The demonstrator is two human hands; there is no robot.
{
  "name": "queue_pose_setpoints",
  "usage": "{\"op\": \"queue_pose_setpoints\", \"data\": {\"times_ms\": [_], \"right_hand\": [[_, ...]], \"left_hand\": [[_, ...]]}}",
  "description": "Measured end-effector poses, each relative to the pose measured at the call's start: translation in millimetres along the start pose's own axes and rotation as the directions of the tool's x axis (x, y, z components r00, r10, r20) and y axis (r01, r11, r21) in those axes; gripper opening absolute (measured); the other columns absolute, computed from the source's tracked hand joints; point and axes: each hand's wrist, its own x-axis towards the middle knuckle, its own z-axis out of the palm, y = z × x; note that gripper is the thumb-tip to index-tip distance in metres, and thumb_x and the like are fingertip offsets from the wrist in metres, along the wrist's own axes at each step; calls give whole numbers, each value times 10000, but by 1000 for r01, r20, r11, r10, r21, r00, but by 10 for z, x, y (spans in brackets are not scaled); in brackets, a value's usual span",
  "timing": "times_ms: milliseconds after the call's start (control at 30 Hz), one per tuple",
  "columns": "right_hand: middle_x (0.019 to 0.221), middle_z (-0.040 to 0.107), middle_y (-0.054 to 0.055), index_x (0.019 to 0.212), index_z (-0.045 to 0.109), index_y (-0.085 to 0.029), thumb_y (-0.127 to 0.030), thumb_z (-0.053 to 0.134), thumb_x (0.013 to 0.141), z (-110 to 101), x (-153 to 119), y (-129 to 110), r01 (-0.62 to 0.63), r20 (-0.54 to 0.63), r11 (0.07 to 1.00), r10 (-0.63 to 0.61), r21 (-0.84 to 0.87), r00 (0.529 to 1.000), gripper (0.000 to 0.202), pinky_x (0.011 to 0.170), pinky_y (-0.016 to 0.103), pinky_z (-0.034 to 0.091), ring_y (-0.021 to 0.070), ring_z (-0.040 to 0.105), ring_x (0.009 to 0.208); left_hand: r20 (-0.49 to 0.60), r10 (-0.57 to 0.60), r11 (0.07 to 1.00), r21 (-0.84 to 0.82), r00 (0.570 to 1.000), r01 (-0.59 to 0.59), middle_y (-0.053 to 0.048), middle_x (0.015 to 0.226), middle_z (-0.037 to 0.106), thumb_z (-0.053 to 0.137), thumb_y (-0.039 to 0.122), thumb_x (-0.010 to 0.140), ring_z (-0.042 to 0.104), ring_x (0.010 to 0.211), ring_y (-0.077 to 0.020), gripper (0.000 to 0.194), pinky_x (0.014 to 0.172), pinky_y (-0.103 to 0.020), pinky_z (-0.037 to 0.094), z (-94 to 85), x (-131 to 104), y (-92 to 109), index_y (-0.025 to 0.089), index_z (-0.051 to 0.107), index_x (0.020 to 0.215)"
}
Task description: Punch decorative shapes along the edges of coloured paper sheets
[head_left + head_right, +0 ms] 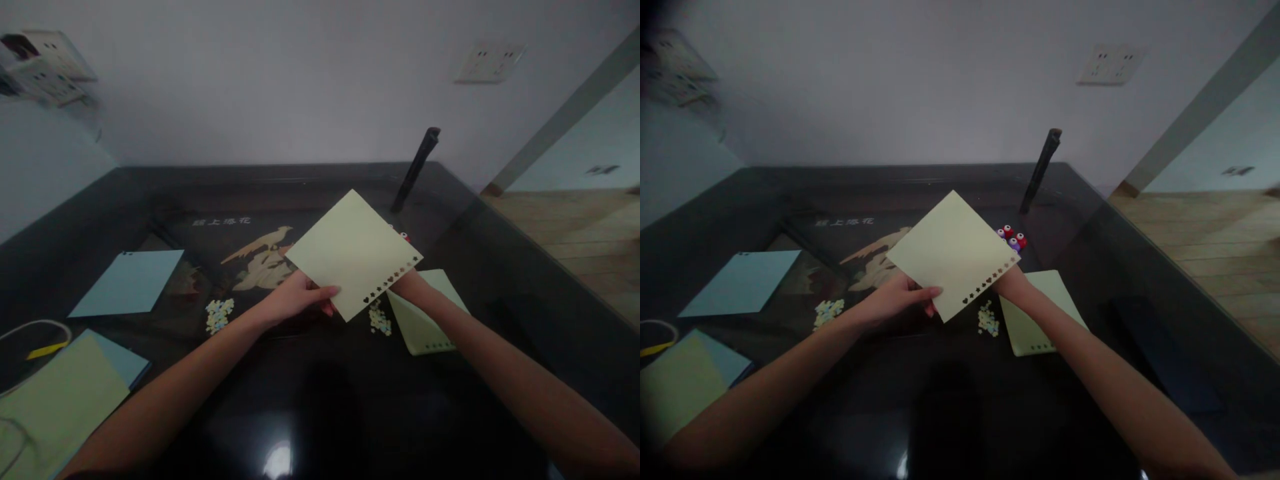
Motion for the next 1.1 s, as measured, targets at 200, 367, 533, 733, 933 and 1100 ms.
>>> {"op": "queue_pose_setpoints", "data": {"times_ms": [200,367,533,733,933,1100], "right_hand": [[826,705,51,1075,616,-182,-322,744,706,-305,-753,-61,-463,179,693,444,552,878,415,614,352,541,191,675,658],[863,695,-1,951,647,-227,-213,802,623,-255,-973,-220,-513,274,385,527,767,805,363,638,287,546,125,659,656],[915,708,11,987,670,-241,-220,810,629,-183,-993,-231,-531,368,228,503,816,782,385,760,299,538,120,660,738],[892,707,12,985,676,-246,-276,784,685,-131,-1020,-240,-526,374,155,539,837,754,321,736,298,534,116,657,716],[858,717,18,962,685,-230,-272,799,658,-111,-1021,-275,-536,373,124,589,835,717,327,682,302,534,123,651,654],[841,720,20,945,690,-211,-272,805,643,-118,-1020,-299,-539,369,133,592,832,716,328,664,286,530,115,642,649]], "left_hand": [[-202,95,995,9,975,-95,-42,620,679,621,260,803,618,541,-128,153,589,-253,517,330,145,-101,126,623,728],[-241,95,995,31,966,-90,-4,558,654,615,269,790,628,520,-131,153,587,-248,527,542,192,-230,142,602,705],[-314,85,993,99,945,-57,4,529,654,609,284,791,641,533,-131,175,613,-238,532,507,149,-277,153,605,676],[-308,95,985,165,947,-45,-6,536,674,592,281,803,657,560,-141,197,655,-247,541,510,121,-270,165,604,645],[-292,120,971,235,949,-50,-14,547,684,591,273,809,666,600,-152,228,712,-264,542,530,91,-284,169,616,608],[-303,126,969,243,944,-52,-11,531,675,590,259,801,654,578,-149,226,690,-264,545,544,80,-243,177,609,591]]}}
